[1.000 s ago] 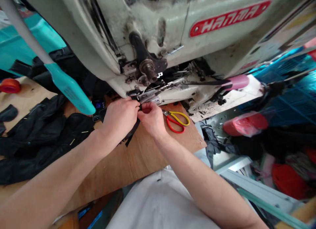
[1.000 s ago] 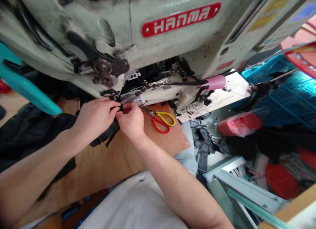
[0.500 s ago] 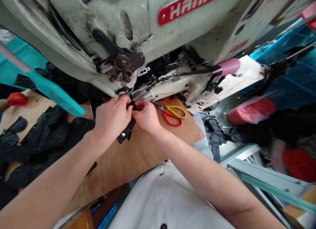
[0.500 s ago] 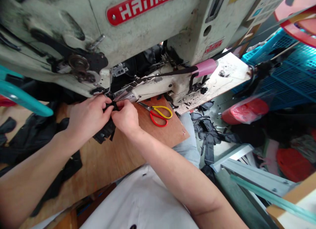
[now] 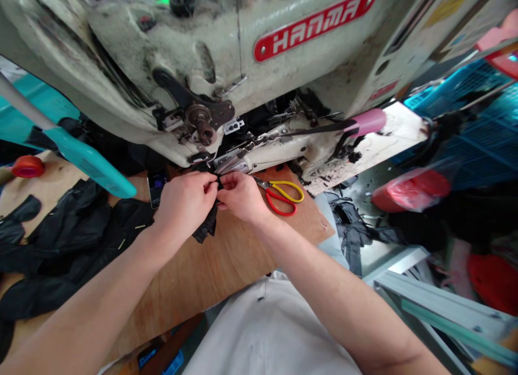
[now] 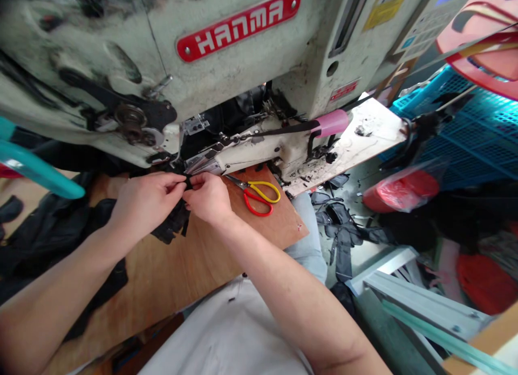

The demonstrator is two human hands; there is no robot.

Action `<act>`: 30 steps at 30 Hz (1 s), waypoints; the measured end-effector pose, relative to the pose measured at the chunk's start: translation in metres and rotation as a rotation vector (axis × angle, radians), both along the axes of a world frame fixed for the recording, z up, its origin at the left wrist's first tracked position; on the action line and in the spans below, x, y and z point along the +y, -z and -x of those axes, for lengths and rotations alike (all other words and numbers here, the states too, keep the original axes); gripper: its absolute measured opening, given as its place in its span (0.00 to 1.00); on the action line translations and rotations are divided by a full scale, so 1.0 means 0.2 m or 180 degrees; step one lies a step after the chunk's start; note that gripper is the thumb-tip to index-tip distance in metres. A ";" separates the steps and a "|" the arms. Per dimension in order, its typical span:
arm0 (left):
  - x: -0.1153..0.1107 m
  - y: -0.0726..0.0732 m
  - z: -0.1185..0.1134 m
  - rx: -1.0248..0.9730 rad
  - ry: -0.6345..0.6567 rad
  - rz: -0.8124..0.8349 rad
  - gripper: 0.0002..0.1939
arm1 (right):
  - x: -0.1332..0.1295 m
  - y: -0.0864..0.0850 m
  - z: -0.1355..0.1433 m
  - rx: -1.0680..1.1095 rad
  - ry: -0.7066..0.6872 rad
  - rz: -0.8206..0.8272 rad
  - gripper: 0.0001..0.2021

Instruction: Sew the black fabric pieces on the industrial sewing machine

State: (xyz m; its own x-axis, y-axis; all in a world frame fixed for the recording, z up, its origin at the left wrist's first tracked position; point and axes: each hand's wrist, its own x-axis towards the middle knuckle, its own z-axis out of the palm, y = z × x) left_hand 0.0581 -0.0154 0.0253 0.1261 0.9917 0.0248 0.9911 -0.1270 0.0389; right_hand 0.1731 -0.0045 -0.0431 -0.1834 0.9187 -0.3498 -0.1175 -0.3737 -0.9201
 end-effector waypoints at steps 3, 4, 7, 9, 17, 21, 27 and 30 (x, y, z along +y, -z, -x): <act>0.01 0.02 -0.01 -0.0259 -0.0228 0.0041 0.13 | 0.02 -0.03 -0.01 0.0396 0.0008 0.0235 0.09; 0.01 0.03 -0.02 -0.0344 -0.0305 0.0042 0.13 | 0.03 -0.04 -0.02 0.0467 0.0024 0.0269 0.08; 0.01 0.05 -0.04 -0.0567 -0.0473 0.0044 0.14 | 0.05 -0.06 -0.03 0.0501 0.0021 0.0288 0.07; -0.01 0.06 -0.05 -0.0695 -0.0485 0.0030 0.14 | 0.05 -0.05 -0.04 0.0406 0.0008 0.0209 0.06; -0.15 0.10 0.02 -0.0325 0.0322 -0.0826 0.13 | 0.04 -0.01 -0.06 0.0087 -0.0051 0.0032 0.07; -0.17 0.11 0.05 -0.0003 0.0632 -0.1208 0.11 | 0.03 -0.04 -0.06 0.0184 -0.0040 0.0159 0.06; -0.16 0.15 0.05 -0.0534 0.0214 -0.0810 0.13 | 0.04 -0.08 -0.06 0.0547 0.0094 0.0378 0.07; -0.15 0.15 0.02 -0.0708 -0.0025 -0.0604 0.14 | 0.06 -0.08 -0.06 0.0658 0.0171 0.0486 0.06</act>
